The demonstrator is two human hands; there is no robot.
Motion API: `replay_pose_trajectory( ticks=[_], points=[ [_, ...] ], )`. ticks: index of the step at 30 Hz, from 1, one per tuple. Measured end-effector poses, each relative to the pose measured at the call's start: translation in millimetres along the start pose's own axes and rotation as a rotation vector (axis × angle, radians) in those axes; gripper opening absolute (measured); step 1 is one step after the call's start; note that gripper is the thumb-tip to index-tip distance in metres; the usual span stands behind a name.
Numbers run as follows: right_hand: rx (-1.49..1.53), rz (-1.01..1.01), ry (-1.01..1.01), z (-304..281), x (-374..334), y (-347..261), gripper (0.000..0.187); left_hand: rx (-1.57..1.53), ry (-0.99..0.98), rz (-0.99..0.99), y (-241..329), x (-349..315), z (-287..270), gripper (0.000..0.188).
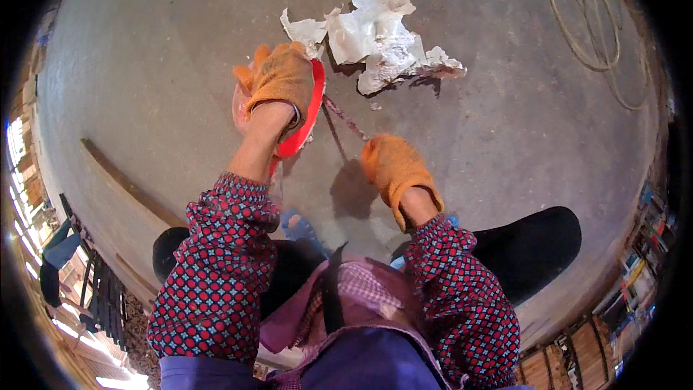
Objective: The person sits on the floor and uses a metal scraper to remove dried white residue from the inside of a red bucket. After scraping the bucket, the person scrapes the residue from a piece of paper on the floor and then walks to a machine to discard the waste.
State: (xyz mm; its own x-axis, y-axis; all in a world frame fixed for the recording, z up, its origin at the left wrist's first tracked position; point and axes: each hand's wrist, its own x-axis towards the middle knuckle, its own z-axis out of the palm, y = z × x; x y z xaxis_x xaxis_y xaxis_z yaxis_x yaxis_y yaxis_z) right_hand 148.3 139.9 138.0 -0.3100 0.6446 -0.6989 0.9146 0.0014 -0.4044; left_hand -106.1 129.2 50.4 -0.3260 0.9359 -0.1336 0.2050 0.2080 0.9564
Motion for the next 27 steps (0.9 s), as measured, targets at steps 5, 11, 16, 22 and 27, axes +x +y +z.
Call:
replay_pose_trajectory(
  ticks=[5,11,16,22,27],
  points=[
    [-0.032,0.053,-0.071,1.1,4.8,-17.7,0.03,0.287,0.043,0.019,15.7,-10.7,5.4,0.032],
    [-0.094,0.116,-0.252,-50.7,22.4,-54.1,0.023,-1.494,0.004,-0.261,73.4,-20.6,9.9,0.036],
    [-0.27,-0.15,0.031,-40.4,21.5,-47.8,0.016,-1.553,-0.022,-0.288,75.9,-14.9,17.6,0.037],
    [-0.12,-0.161,-0.133,-40.0,35.2,-43.5,0.019,-1.603,-0.275,-0.093,48.9,-9.4,16.9,0.037],
    [-0.219,-0.037,-0.091,-48.5,20.9,-78.3,0.021,-1.569,-0.283,-0.04,41.2,-26.9,11.4,0.044]
  ],
)
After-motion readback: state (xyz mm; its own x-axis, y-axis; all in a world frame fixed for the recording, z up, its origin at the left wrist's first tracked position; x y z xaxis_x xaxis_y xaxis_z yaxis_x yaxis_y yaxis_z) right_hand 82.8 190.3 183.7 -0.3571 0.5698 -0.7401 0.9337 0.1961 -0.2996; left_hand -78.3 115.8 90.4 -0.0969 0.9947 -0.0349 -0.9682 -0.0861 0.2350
